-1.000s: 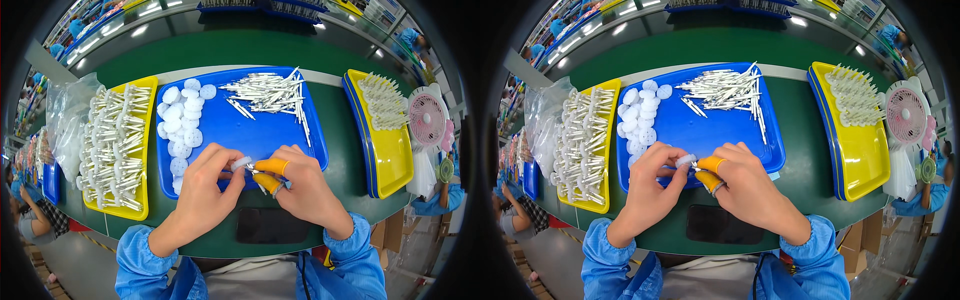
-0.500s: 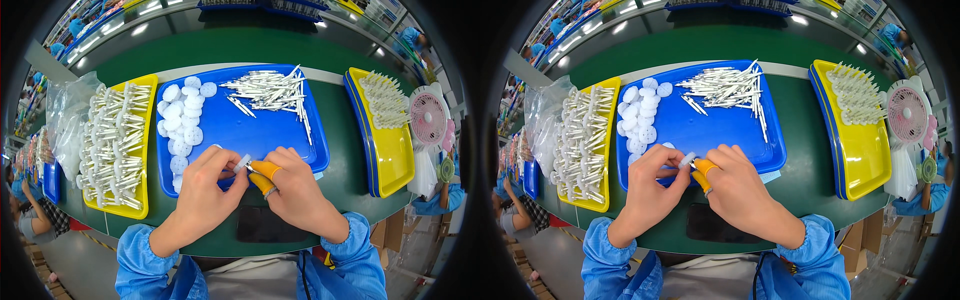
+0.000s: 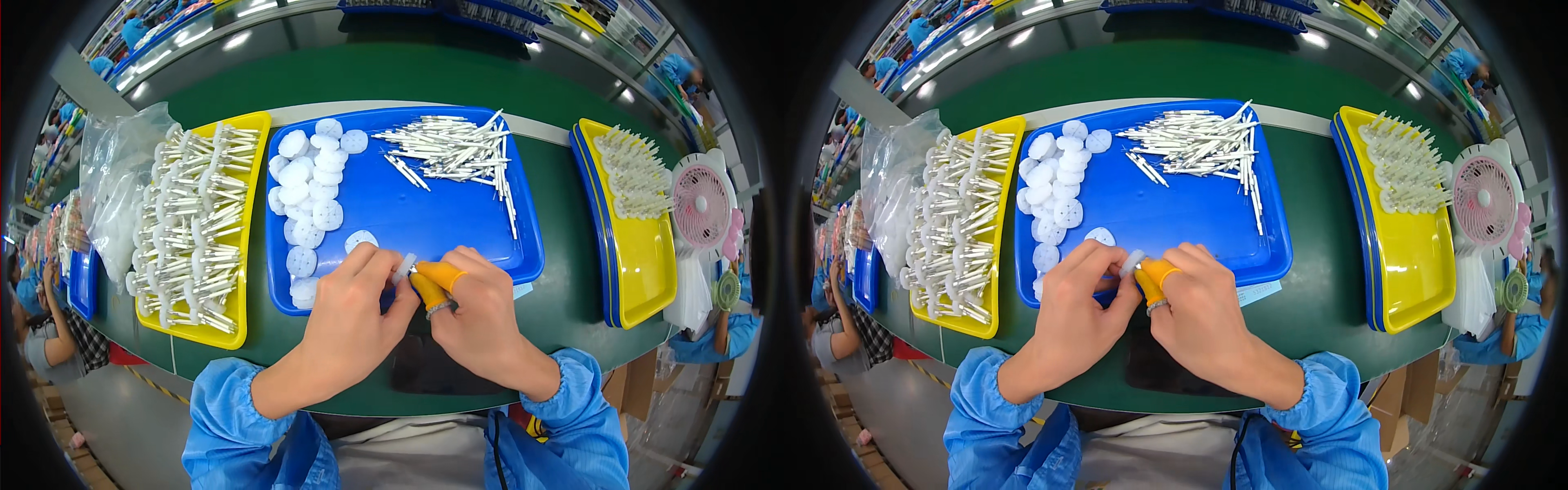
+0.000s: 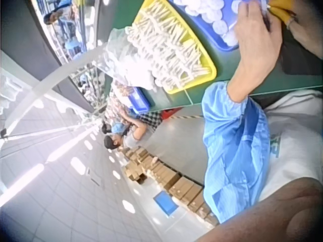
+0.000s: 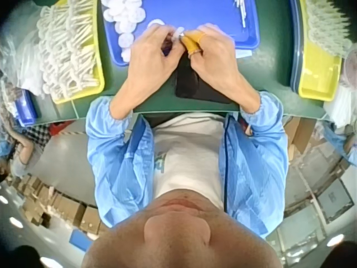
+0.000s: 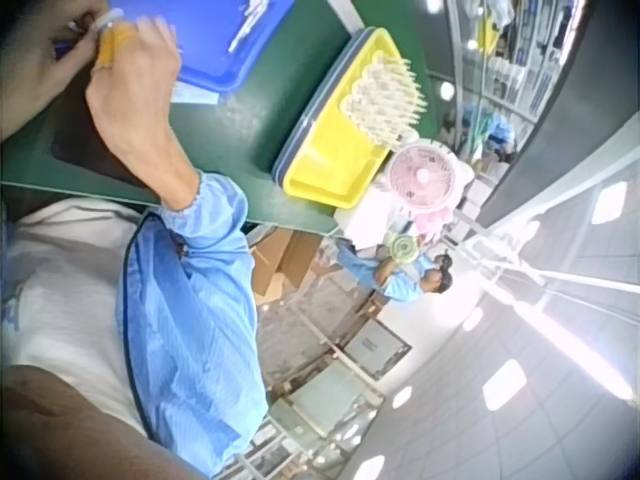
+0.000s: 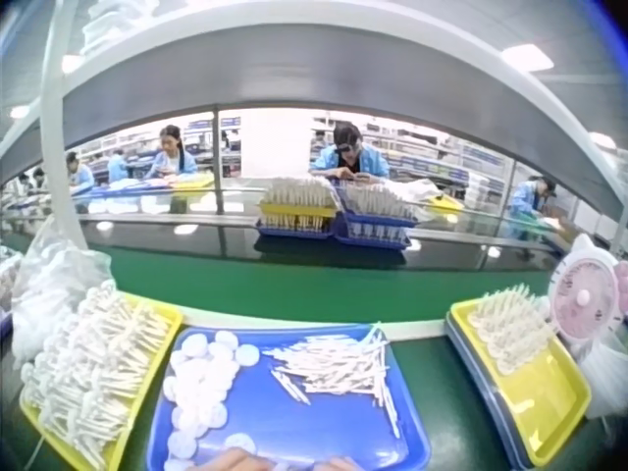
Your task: The person inserts white plastic rods into white circular plastic caps using a yellow-handled tool. They pick up a cap and a rod, use the tool to push the rod into the cap, and place the assembled unit into a yellow tray. The process is repeated continuously throughout the clip.
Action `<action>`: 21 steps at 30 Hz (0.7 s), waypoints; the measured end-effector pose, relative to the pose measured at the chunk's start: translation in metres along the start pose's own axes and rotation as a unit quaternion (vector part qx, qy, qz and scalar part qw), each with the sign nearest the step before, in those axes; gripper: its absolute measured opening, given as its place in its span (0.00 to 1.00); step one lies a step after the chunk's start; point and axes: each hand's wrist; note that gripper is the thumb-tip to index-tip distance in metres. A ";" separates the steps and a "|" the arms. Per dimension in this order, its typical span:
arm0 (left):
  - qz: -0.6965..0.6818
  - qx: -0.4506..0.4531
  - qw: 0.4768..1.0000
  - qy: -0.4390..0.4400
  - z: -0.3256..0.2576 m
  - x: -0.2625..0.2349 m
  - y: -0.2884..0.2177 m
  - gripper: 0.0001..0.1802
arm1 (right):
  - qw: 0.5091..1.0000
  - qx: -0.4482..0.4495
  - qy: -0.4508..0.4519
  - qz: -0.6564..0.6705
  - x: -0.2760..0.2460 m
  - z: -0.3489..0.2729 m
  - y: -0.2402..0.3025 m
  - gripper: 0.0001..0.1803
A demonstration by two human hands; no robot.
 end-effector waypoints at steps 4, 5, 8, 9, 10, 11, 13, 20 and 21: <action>0.022 0.046 0.996 -0.072 0.012 -0.003 0.014 0.10 | 1.000 0.000 0.015 0.001 -0.003 0.028 -0.009 0.08; 0.019 0.032 0.995 -0.089 0.014 -0.004 0.016 0.09 | 0.999 -0.011 0.015 -0.036 -0.002 0.038 -0.012 0.09; 0.019 -0.008 0.993 -0.113 0.021 -0.011 0.017 0.07 | 0.985 -0.054 0.004 -0.163 0.014 0.071 -0.029 0.09; 0.020 -0.007 0.994 -0.108 0.022 -0.014 0.016 0.06 | 0.973 -0.075 -0.003 -0.216 0.024 0.081 -0.034 0.09; 0.021 -0.005 0.994 -0.104 0.023 -0.016 0.016 0.06 | 0.958 -0.097 -0.011 -0.269 0.032 0.089 -0.038 0.09; 0.022 -0.002 0.995 -0.100 0.025 -0.018 0.016 0.05 | 0.950 -0.096 -0.008 -0.296 0.037 0.096 -0.041 0.09; 0.020 -0.009 0.995 -0.102 0.025 -0.020 0.020 0.06 | 0.933 -0.095 0.000 -0.346 0.045 0.105 -0.042 0.08; -0.049 -0.039 0.994 -0.092 0.026 -0.024 0.016 0.06 | 0.967 -0.080 0.050 -0.238 0.013 0.065 -0.032 0.15; -0.054 -0.042 0.994 -0.081 0.026 -0.024 0.015 0.06 | 0.971 -0.081 0.058 -0.218 0.004 0.056 -0.029 0.15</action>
Point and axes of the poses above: each hand's wrist, its own z-axis towards the middle knuckle, its own x-axis out of the palm, y = z × x, and after that the axes turned 7 degrees about -y, right-handed
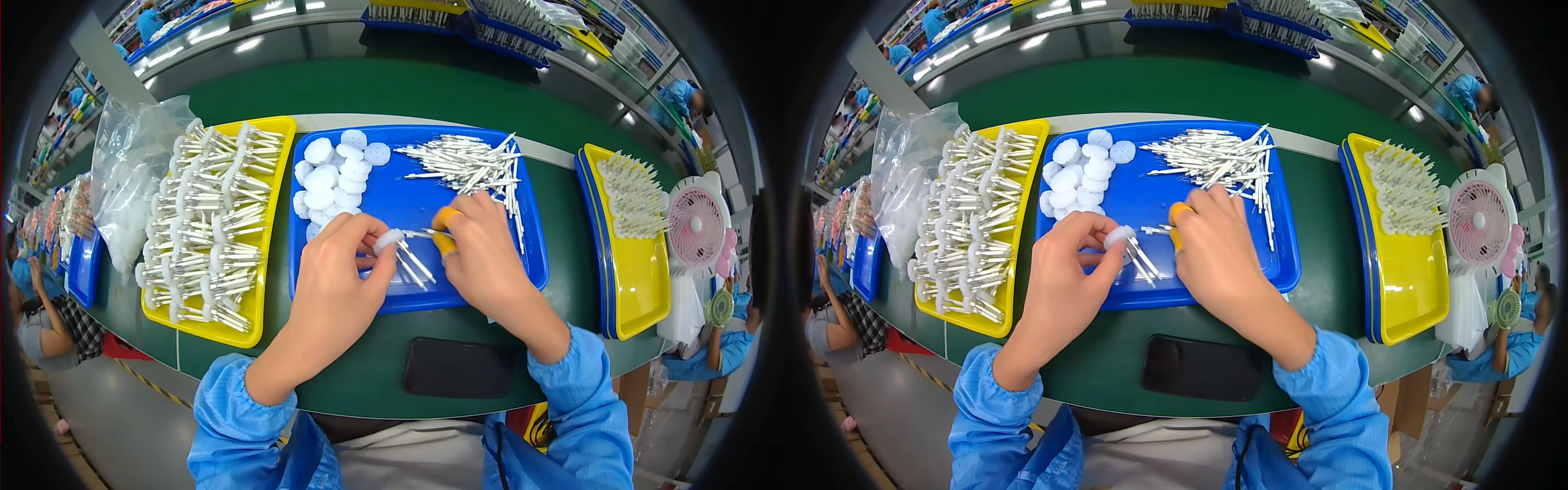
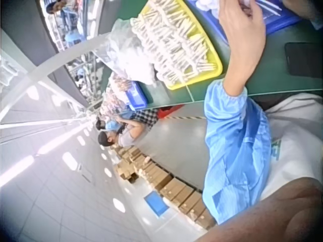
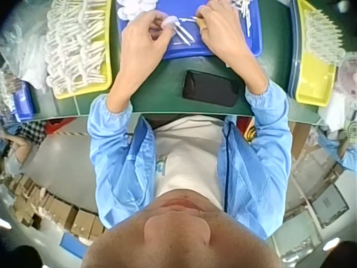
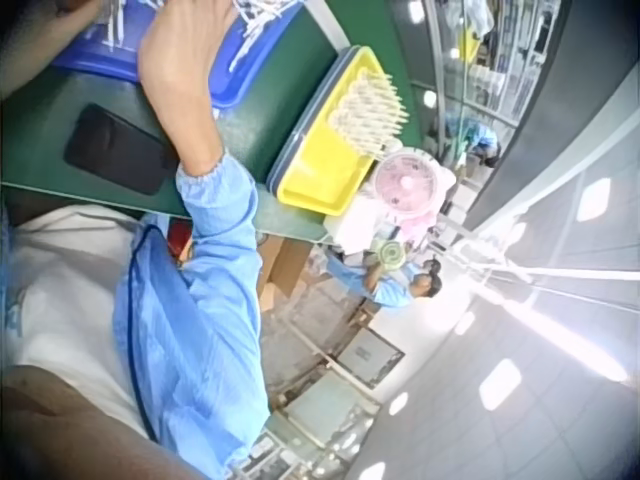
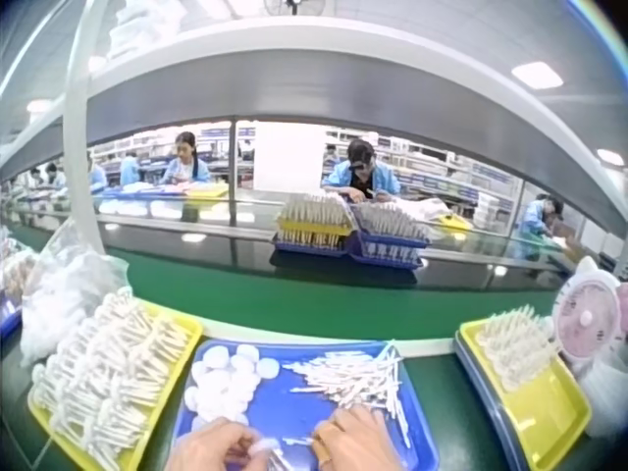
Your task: The person inserts white plastic rods into white circular plastic caps using a yellow-handled tool. They pick up a cap and a rod, use the tool to push the rod into the cap, and place the assembled unit into a yellow tray. The process is repeated continuously throughout the clip.
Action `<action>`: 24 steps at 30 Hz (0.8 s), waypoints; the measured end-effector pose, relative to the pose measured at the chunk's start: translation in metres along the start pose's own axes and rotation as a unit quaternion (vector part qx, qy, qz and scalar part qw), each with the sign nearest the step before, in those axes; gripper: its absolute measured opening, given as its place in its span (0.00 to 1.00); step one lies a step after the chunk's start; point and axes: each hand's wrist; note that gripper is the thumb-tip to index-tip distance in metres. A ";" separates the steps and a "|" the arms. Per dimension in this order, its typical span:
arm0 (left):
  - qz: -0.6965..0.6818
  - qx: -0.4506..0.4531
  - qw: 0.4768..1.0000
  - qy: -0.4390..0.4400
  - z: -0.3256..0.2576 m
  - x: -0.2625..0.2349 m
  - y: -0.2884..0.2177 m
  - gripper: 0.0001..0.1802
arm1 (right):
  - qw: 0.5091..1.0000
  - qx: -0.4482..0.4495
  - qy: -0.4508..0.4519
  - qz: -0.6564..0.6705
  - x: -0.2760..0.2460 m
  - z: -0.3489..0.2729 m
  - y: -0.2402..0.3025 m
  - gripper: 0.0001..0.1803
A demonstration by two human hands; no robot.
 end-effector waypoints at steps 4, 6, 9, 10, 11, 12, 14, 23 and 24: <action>-0.016 0.000 0.999 0.031 -0.005 0.003 -0.006 0.06 | 0.984 0.039 -0.015 0.173 -0.026 -0.026 0.009 0.20; -0.023 0.010 0.999 0.044 -0.008 0.006 -0.010 0.06 | 0.977 0.010 0.003 0.214 -0.036 -0.031 0.014 0.23; -0.021 0.030 0.998 0.057 -0.010 0.009 -0.012 0.07 | 0.973 0.001 0.022 0.228 -0.040 -0.035 0.017 0.25; -0.017 0.038 0.997 0.057 -0.011 0.011 -0.010 0.07 | 0.974 0.003 0.033 0.225 -0.041 -0.036 0.017 0.25; -0.013 0.045 0.997 0.057 -0.011 0.012 -0.008 0.08 | 0.976 0.002 0.029 0.216 -0.040 -0.037 0.015 0.25; -0.009 0.047 0.997 0.058 -0.011 0.013 -0.008 0.08 | 0.978 0.001 0.026 0.208 -0.037 -0.037 0.012 0.25; -0.001 0.049 0.997 0.059 -0.011 0.014 -0.007 0.08 | 0.980 0.001 0.024 0.198 -0.035 -0.037 0.007 0.24; 0.011 0.033 0.997 0.063 -0.015 0.016 -0.006 0.09 | 0.985 -0.003 0.011 0.170 -0.024 -0.039 0.017 0.16; 0.009 0.036 0.997 0.061 -0.015 0.016 -0.007 0.09 | 0.985 0.001 0.013 0.173 -0.024 -0.040 0.020 0.15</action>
Point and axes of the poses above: each hand's wrist, its own z-axis towards the middle knuckle, its own x-axis out of the palm, y = z × x, and after that the axes turned 7 degrees about -y, right-handed
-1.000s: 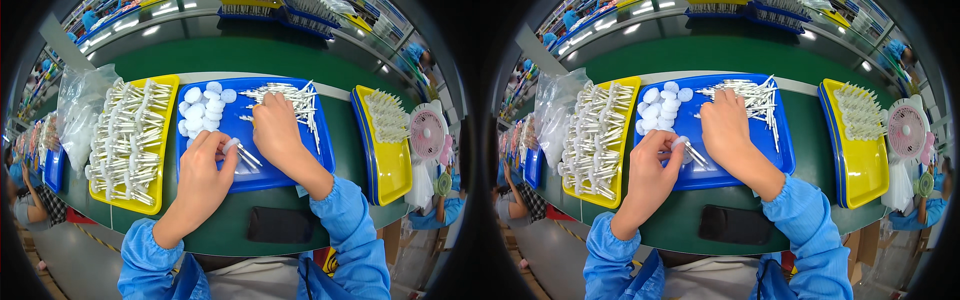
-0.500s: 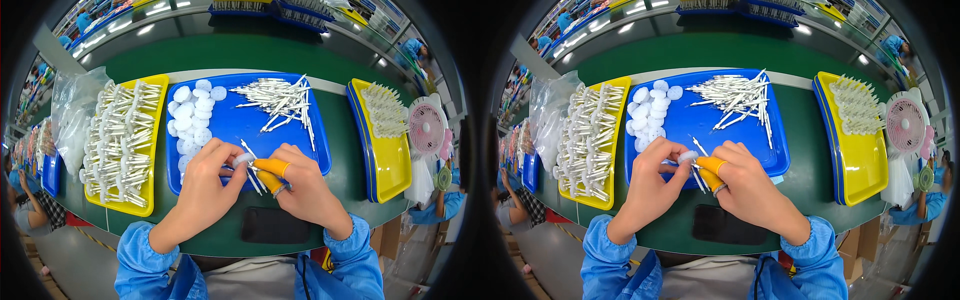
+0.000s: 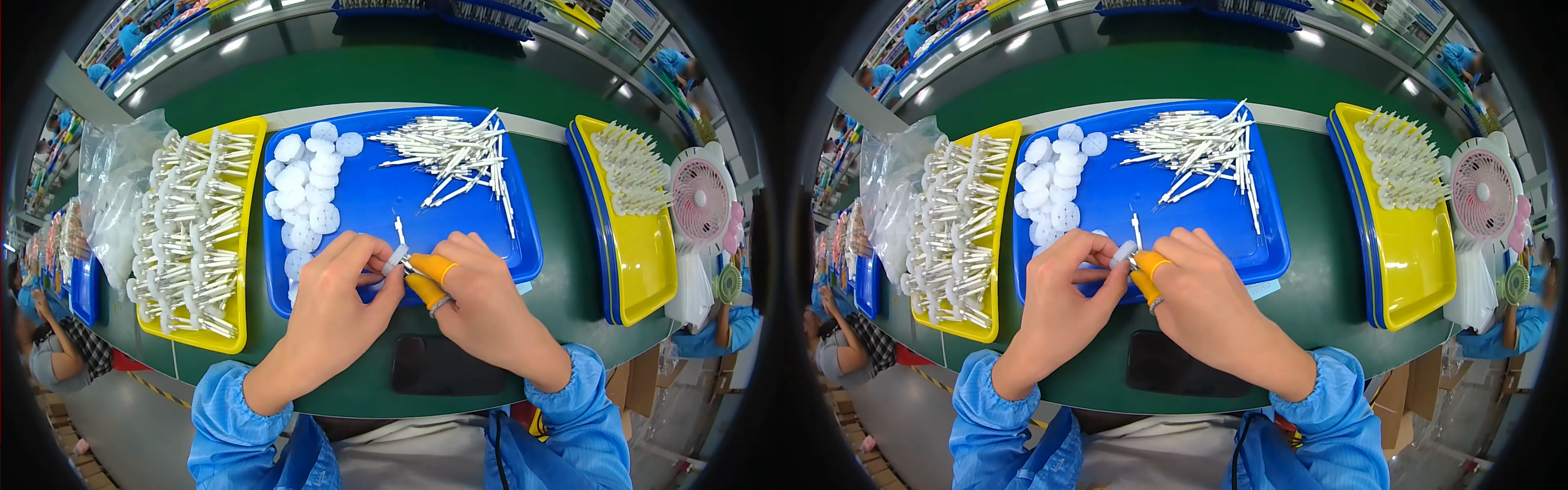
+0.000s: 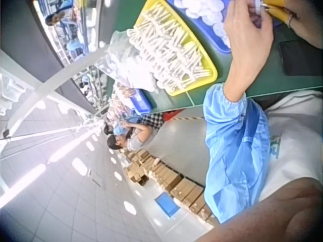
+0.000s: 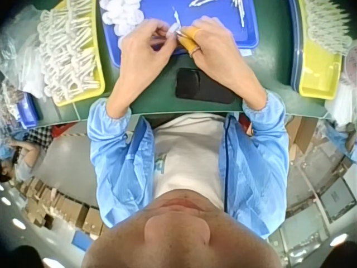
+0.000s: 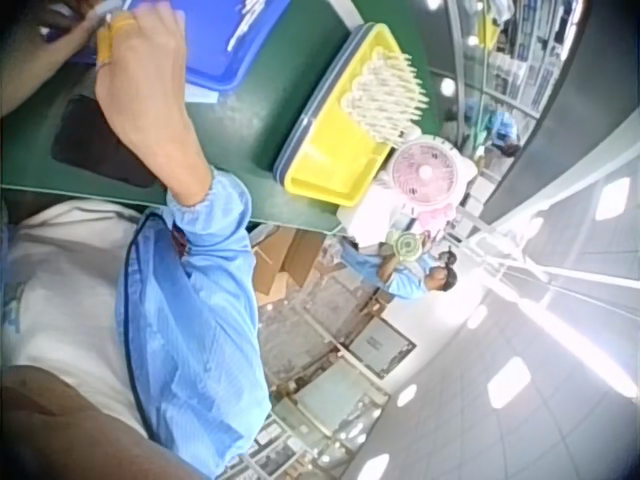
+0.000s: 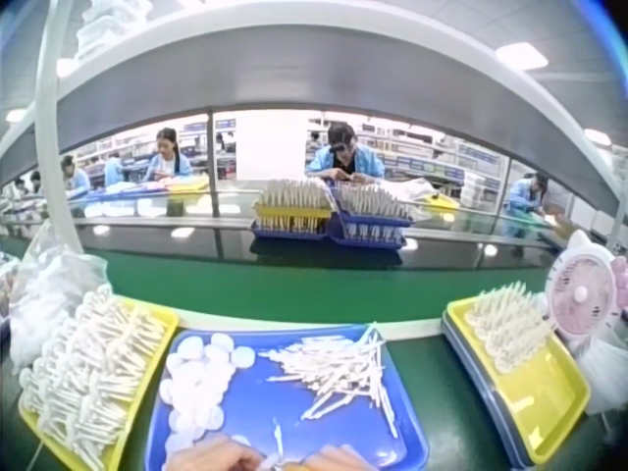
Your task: The person inserts white plastic rods into white circular plastic caps using a yellow-handled tool. They pick up a cap and a rod, use the tool to push the rod into the cap, and place the assembled unit into a yellow tray. The process is repeated continuously throughout the clip.
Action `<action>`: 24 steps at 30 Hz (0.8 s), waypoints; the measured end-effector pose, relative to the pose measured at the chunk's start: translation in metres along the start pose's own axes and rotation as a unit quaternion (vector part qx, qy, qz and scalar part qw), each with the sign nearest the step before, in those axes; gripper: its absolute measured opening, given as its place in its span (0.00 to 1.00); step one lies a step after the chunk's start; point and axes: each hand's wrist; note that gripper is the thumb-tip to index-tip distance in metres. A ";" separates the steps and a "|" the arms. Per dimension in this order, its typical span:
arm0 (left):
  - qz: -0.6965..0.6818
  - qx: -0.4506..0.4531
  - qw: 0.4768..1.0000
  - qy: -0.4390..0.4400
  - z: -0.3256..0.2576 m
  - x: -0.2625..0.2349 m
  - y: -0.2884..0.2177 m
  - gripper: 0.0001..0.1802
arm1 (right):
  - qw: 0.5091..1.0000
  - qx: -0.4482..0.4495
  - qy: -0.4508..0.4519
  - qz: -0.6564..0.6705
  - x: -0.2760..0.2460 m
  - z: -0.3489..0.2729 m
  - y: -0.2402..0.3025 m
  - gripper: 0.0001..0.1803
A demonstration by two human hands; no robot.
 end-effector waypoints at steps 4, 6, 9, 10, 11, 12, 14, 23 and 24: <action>0.006 0.015 1.000 -0.008 -0.001 -0.002 -0.003 0.09 | 0.998 0.005 -0.053 0.024 0.003 -0.001 0.005 0.23; 0.012 0.020 1.000 -0.009 -0.004 -0.002 -0.003 0.09 | 0.998 0.013 -0.055 0.030 0.004 -0.003 0.007 0.16; 0.018 0.015 1.000 0.000 -0.008 -0.001 -0.002 0.09 | 0.997 0.038 -0.057 0.029 0.009 -0.007 0.008 0.11; 0.021 0.008 1.000 0.007 -0.009 -0.001 -0.003 0.09 | 0.997 0.048 -0.057 0.026 0.011 -0.009 0.008 0.11; 0.024 0.001 1.000 0.014 -0.010 -0.001 -0.004 0.09 | 0.996 0.052 -0.063 0.027 0.014 -0.009 0.010 0.11; 0.034 -0.002 0.999 0.018 -0.011 -0.001 -0.004 0.08 | 0.996 0.055 -0.071 0.029 0.019 -0.008 0.013 0.10; 0.055 -0.007 0.998 0.024 -0.014 0.000 -0.002 0.08 | 0.994 0.070 -0.070 0.042 0.021 -0.005 0.016 0.10; 0.068 -0.013 0.994 -0.085 0.013 -0.018 0.004 0.08 | 0.988 0.102 0.005 -0.117 0.029 0.030 -0.025 0.11; 0.058 -0.024 0.994 -0.086 0.014 -0.021 0.002 0.07 | 0.989 0.100 -0.002 -0.110 0.028 0.030 -0.024 0.11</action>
Point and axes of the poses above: each hand's wrist, its own z-axis towards the middle knuckle, its own x-axis out of the palm, y = z × x, and after that the axes turned 7 degrees about -y, right-handed
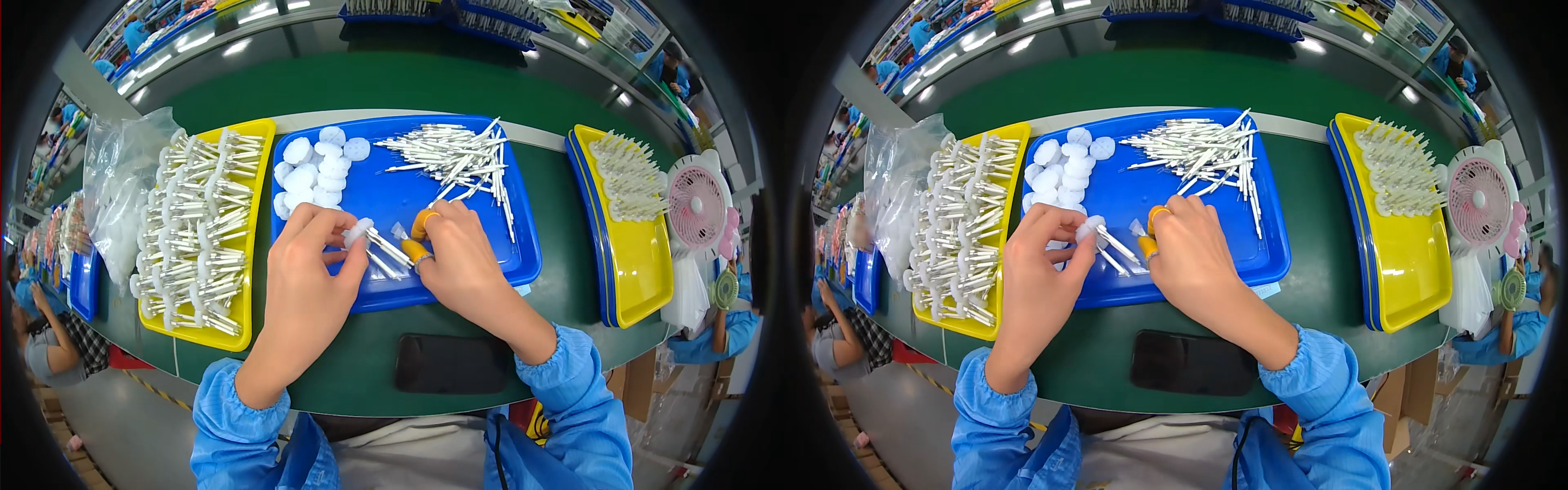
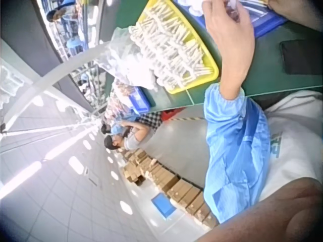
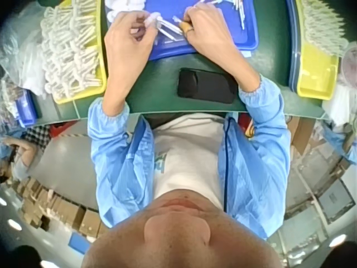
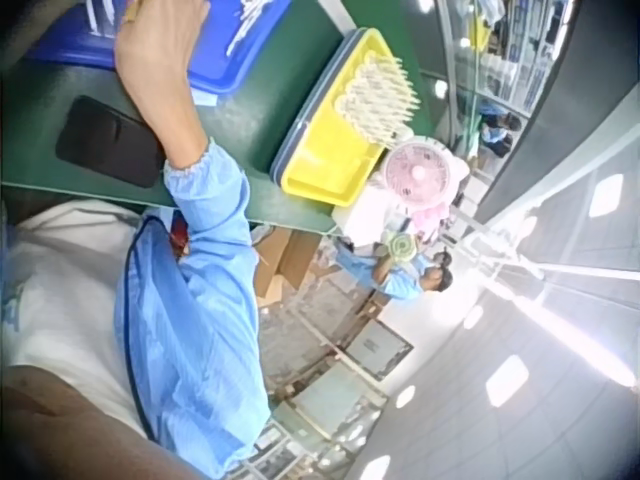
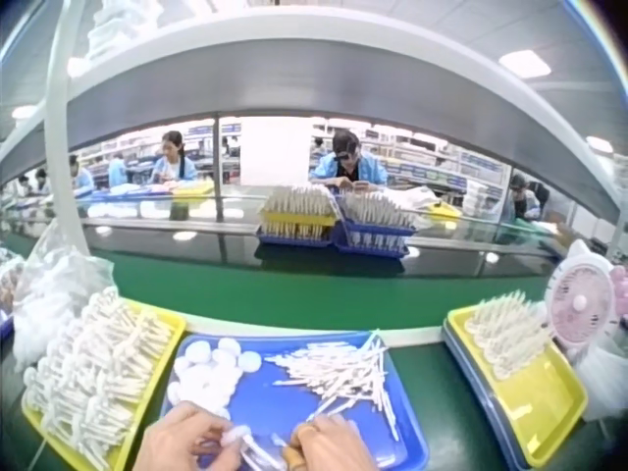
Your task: The person inserts white plastic rods into white circular plastic caps using a yellow-handled tool. They pick up a cap and a rod, use the tool to push the rod into the cap, and place the assembled unit into a yellow tray. The process is repeated continuously throughout the clip.
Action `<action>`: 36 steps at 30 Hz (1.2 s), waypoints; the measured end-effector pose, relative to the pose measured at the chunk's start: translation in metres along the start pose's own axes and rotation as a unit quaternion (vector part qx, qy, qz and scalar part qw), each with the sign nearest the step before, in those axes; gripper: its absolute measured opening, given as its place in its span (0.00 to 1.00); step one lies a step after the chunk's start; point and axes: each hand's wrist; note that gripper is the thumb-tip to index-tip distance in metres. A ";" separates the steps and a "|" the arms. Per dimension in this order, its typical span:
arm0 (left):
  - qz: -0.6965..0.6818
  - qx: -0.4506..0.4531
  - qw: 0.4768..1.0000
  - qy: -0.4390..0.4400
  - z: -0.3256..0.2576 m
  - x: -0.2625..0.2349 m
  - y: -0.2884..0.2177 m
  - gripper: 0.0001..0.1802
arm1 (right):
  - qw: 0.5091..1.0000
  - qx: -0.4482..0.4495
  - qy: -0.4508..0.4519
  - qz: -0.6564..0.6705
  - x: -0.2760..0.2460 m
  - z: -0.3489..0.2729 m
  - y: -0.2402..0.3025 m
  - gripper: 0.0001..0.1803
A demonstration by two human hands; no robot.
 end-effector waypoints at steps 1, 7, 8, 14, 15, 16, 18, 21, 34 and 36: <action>-0.002 0.004 1.000 0.007 0.001 -0.002 0.001 0.07 | 1.000 -0.001 -0.006 0.008 -0.003 -0.001 0.000 0.10; -0.069 -0.066 0.993 0.067 -0.001 -0.003 -0.004 0.08 | 0.971 0.060 -0.015 0.230 -0.037 -0.023 0.019 0.12; -0.091 -0.105 0.987 0.083 -0.001 -0.003 -0.008 0.08 | 0.964 0.040 -0.032 0.262 -0.039 -0.027 0.019 0.13; -0.094 -0.026 0.990 0.102 -0.007 0.001 -0.008 0.08 | 0.982 -0.072 0.024 0.170 -0.045 -0.029 0.011 0.24; -0.092 -0.015 0.991 0.099 -0.007 0.001 -0.008 0.08 | 0.981 -0.076 0.025 0.176 -0.045 -0.029 0.011 0.25; -0.089 -0.009 0.991 0.098 -0.007 0.001 -0.008 0.08 | 0.981 -0.079 0.023 0.174 -0.045 -0.029 0.011 0.25; -0.084 0.001 0.992 0.095 -0.008 0.003 -0.007 0.09 | 0.981 -0.085 0.019 0.171 -0.046 -0.030 0.013 0.24; -0.069 0.011 0.994 0.084 -0.008 0.004 -0.009 0.08 | 0.986 -0.107 -0.012 0.124 -0.042 -0.028 0.009 0.24; -0.055 0.025 0.994 0.088 -0.010 0.007 -0.004 0.09 | 0.985 -0.124 -0.019 0.122 -0.039 -0.029 0.010 0.23; -0.060 0.022 0.994 0.087 -0.010 0.007 -0.005 0.09 | 0.985 -0.124 -0.009 0.121 -0.039 -0.029 0.010 0.23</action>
Point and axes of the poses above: each hand's wrist, its own z-axis towards the middle knuckle, its own x-axis out of the palm, y = z × x, and after that the axes turned 7 degrees about -y, right-handed
